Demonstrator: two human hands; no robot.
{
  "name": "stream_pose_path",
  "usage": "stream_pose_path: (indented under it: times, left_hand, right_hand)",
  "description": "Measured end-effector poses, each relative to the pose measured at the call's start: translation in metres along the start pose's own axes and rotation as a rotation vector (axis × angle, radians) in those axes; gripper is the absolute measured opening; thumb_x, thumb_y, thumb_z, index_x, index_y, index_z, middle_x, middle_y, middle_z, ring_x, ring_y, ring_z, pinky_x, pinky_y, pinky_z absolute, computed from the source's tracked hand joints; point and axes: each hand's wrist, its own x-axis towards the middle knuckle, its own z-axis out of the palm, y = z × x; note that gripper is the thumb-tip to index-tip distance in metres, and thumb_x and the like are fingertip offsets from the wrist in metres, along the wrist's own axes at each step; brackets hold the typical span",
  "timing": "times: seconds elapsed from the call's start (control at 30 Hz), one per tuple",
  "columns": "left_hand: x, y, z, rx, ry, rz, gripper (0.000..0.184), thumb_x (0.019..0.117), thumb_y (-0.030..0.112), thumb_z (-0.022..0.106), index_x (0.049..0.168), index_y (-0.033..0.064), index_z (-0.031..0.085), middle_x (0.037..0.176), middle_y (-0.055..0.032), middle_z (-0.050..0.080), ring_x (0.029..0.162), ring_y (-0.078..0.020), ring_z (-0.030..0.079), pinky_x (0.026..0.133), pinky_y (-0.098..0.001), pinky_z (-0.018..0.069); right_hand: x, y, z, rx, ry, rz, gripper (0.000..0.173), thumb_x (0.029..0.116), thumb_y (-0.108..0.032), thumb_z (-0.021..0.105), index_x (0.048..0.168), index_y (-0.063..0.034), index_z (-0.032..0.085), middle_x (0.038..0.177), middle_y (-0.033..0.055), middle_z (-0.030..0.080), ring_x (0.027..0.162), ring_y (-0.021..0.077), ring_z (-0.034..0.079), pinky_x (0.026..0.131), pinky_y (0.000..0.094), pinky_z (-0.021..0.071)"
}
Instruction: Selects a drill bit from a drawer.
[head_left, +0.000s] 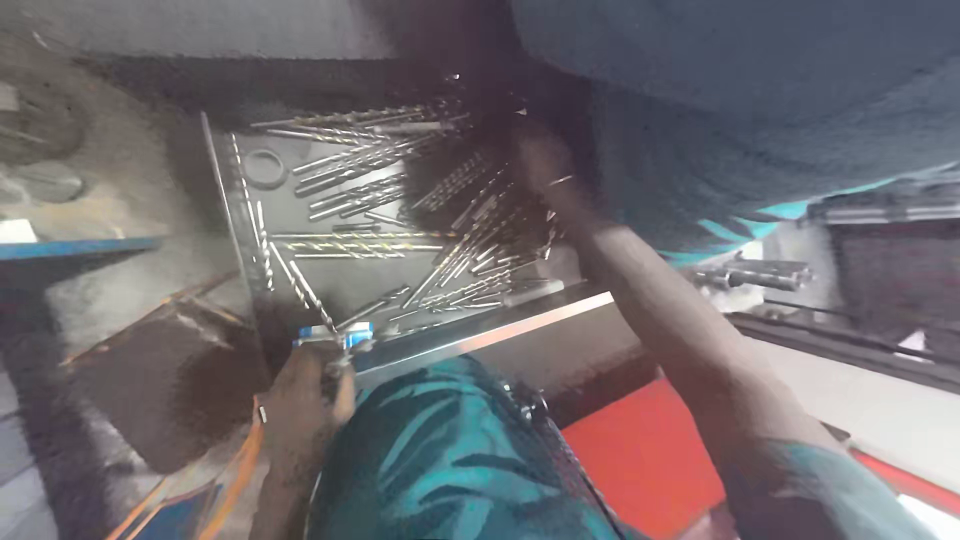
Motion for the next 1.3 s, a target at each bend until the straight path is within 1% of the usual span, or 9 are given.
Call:
stream_pose_path:
  times: [0.2,0.27,0.33,0.43,0.5,0.57,0.73,1.1,1.3]
  left_hand:
    - [-0.001,-0.002,0.001,-0.059,0.015,0.018,0.029,0.0917,0.028,0.057,0.100,0.0032,0.070,0.090,-0.0109,0.072,0.076,-0.0190,0.069,0.068,-0.0380,0.0585]
    - [0.000,-0.001,0.000,-0.052,0.002,0.009,0.031,0.0909,0.030,0.057,0.101,0.0032,0.070,0.090,-0.0111,0.073,0.075,-0.0192,0.070,0.067,-0.0386,0.0583]
    - [0.000,-0.001,-0.001,-0.049,-0.008,0.001,0.031,0.0910,0.031,0.057,0.100,0.0039,0.070,0.089,-0.0099,0.072,0.073,-0.0179,0.069,0.065,-0.0378,0.0581]
    - [0.000,-0.002,0.000,-0.030,-0.003,0.017,0.032,0.0902,0.032,0.058,0.099,0.0043,0.070,0.086,-0.0093,0.072,0.072,-0.0176,0.069,0.064,-0.0369,0.0578]
    - [0.000,-0.003,0.000,-0.013,0.003,0.032,0.033,0.0904,0.033,0.057,0.098,0.0039,0.070,0.085,-0.0099,0.072,0.072,-0.0183,0.069,0.064,-0.0371,0.0580]
    - [0.000,-0.002,-0.001,0.001,-0.008,0.033,0.033,0.0890,0.032,0.058,0.097,0.0031,0.071,0.086,-0.0114,0.072,0.073,-0.0202,0.069,0.065,-0.0389,0.0582]
    - [0.000,-0.003,0.000,-0.018,-0.004,0.023,0.033,0.0889,0.031,0.057,0.096,0.0018,0.071,0.086,-0.0119,0.072,0.073,-0.0219,0.070,0.065,-0.0403,0.0582]
    - [0.000,-0.004,-0.001,-0.014,-0.012,0.032,0.036,0.0914,0.033,0.056,0.097,0.0015,0.071,0.086,-0.0121,0.073,0.073,-0.0198,0.070,0.065,-0.0385,0.0589]
    - [0.004,0.002,-0.008,-0.072,-0.004,0.038,0.028,0.0931,0.027,0.059,0.101,0.0015,0.070,0.085,-0.0109,0.071,0.071,-0.0176,0.068,0.066,-0.0350,0.0581]
  right_hand:
    - [-0.005,0.000,-0.010,-0.007,-0.016,-0.118,0.043,0.1027,-0.005,0.054,0.145,0.0017,0.053,0.151,0.0264,0.049,0.140,0.0446,0.047,0.115,0.0606,0.0379]
    - [-0.016,-0.016,-0.031,0.037,-0.145,-0.043,0.041,0.1074,-0.007,0.046,0.146,0.0081,0.049,0.149,0.0319,0.048,0.140,0.0489,0.045,0.116,0.0612,0.0338]
    - [-0.019,-0.024,-0.039,0.024,-0.217,-0.035,0.041,0.1063,-0.010,0.051,0.141,0.0107,0.052,0.144,0.0344,0.052,0.136,0.0515,0.048,0.113,0.0642,0.0346]
    - [-0.006,-0.020,-0.018,-0.017,-0.009,-0.200,0.043,0.0997,-0.023,0.063,0.140,-0.0077,0.061,0.142,0.0229,0.058,0.127,0.0441,0.058,0.105,0.0642,0.0459]
    - [0.000,-0.027,-0.007,-0.008,0.058,-0.226,0.048,0.1014,-0.028,0.059,0.147,-0.0129,0.056,0.150,0.0219,0.052,0.137,0.0426,0.051,0.111,0.0634,0.0407]
    - [0.001,-0.030,0.005,0.002,0.077,-0.250,0.052,0.1013,-0.026,0.058,0.150,-0.0101,0.051,0.156,0.0238,0.044,0.146,0.0427,0.039,0.119,0.0613,0.0318]
    - [-0.006,-0.029,0.011,0.064,0.058,-0.226,0.045,0.1062,-0.027,0.052,0.148,-0.0109,0.054,0.156,0.0201,0.046,0.144,0.0376,0.045,0.116,0.0541,0.0401]
    - [0.004,-0.039,0.003,-0.054,0.061,-0.257,0.050,0.1040,-0.023,0.056,0.150,-0.0051,0.050,0.155,0.0206,0.047,0.142,0.0407,0.046,0.115,0.0602,0.0361]
    - [0.011,-0.056,-0.029,-0.093,-0.160,-0.309,0.054,0.0945,-0.014,0.071,0.146,-0.0072,0.055,0.146,0.0253,0.054,0.134,0.0485,0.050,0.107,0.0689,0.0388]
